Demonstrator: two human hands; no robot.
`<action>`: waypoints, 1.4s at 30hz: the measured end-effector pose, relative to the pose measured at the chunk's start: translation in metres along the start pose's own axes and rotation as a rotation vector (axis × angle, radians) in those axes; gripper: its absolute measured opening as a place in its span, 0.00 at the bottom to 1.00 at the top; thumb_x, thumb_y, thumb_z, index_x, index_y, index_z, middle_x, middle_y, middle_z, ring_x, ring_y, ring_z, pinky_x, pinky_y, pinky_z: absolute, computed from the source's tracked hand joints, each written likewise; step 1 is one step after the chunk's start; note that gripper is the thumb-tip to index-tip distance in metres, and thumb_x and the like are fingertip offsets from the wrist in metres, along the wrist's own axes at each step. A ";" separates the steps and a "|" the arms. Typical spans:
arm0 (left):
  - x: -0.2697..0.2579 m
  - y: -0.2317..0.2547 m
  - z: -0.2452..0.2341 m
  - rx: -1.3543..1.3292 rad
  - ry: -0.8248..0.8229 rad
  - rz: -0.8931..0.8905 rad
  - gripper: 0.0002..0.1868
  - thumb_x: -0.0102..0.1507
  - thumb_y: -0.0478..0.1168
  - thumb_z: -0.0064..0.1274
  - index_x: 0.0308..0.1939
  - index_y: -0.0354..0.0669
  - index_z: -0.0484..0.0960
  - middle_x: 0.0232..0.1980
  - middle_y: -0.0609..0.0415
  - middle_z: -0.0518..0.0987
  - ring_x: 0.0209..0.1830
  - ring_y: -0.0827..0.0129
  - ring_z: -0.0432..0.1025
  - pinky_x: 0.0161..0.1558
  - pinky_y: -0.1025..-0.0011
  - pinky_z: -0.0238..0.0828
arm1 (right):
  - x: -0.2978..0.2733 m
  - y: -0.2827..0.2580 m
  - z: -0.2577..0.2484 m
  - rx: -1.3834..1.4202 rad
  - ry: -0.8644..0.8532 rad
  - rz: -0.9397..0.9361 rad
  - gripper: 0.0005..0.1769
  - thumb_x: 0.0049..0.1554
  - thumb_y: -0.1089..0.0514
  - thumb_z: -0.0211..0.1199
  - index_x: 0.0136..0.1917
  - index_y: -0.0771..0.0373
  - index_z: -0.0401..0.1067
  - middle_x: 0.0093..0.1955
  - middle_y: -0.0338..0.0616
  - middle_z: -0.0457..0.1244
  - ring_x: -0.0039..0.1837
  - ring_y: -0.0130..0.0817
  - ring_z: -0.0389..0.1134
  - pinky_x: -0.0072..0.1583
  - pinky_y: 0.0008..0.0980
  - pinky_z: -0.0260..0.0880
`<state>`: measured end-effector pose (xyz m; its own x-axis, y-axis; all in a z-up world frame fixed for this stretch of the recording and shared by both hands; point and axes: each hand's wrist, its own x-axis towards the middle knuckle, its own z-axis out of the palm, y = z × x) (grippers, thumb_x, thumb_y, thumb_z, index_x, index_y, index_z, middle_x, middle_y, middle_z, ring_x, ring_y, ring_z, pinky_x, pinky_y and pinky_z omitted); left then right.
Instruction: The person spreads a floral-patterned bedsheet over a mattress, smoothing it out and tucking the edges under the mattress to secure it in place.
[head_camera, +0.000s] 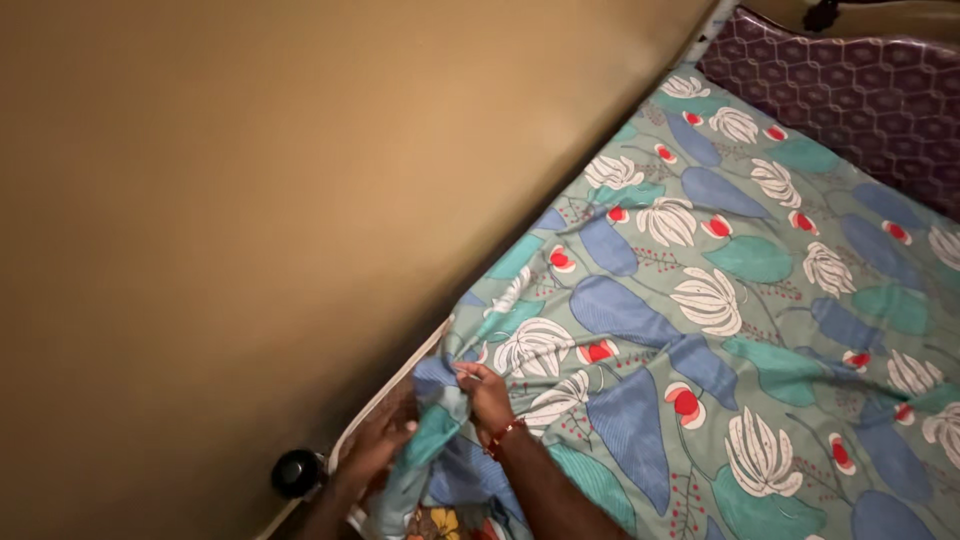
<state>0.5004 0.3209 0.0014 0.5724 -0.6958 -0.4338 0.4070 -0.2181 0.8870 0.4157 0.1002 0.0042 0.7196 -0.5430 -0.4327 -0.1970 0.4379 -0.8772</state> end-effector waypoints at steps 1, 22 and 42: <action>0.007 -0.003 -0.005 -0.005 -0.097 -0.010 0.34 0.60 0.43 0.59 0.70 0.47 0.68 0.65 0.58 0.77 0.62 0.70 0.72 0.59 0.71 0.67 | -0.009 -0.013 0.010 0.117 -0.034 0.051 0.13 0.62 0.64 0.58 0.59 0.65 0.75 0.44 0.40 0.66 0.42 0.27 0.66 0.47 0.29 0.69; -0.029 -0.011 -0.051 0.981 0.274 0.657 0.22 0.52 0.35 0.59 0.51 0.44 0.76 0.53 0.43 0.75 0.55 0.46 0.70 0.55 0.51 0.68 | 0.003 0.062 0.033 -1.406 -0.320 -0.030 0.20 0.56 0.45 0.64 0.50 0.65 0.75 0.49 0.60 0.69 0.53 0.58 0.71 0.56 0.52 0.71; -0.015 -0.037 -0.079 1.317 -0.662 0.258 0.15 0.54 0.35 0.58 0.45 0.45 0.83 0.46 0.42 0.79 0.51 0.45 0.74 0.52 0.50 0.72 | -0.042 0.068 -0.042 -0.919 -0.770 0.206 0.24 0.54 0.58 0.71 0.63 0.61 0.74 0.56 0.44 0.70 0.57 0.33 0.72 0.59 0.34 0.72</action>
<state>0.5332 0.3936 -0.0377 -0.0378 -0.9077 -0.4180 -0.7751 -0.2374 0.5856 0.3444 0.1225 -0.0460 0.7649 0.1810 -0.6182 -0.5277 -0.3745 -0.7624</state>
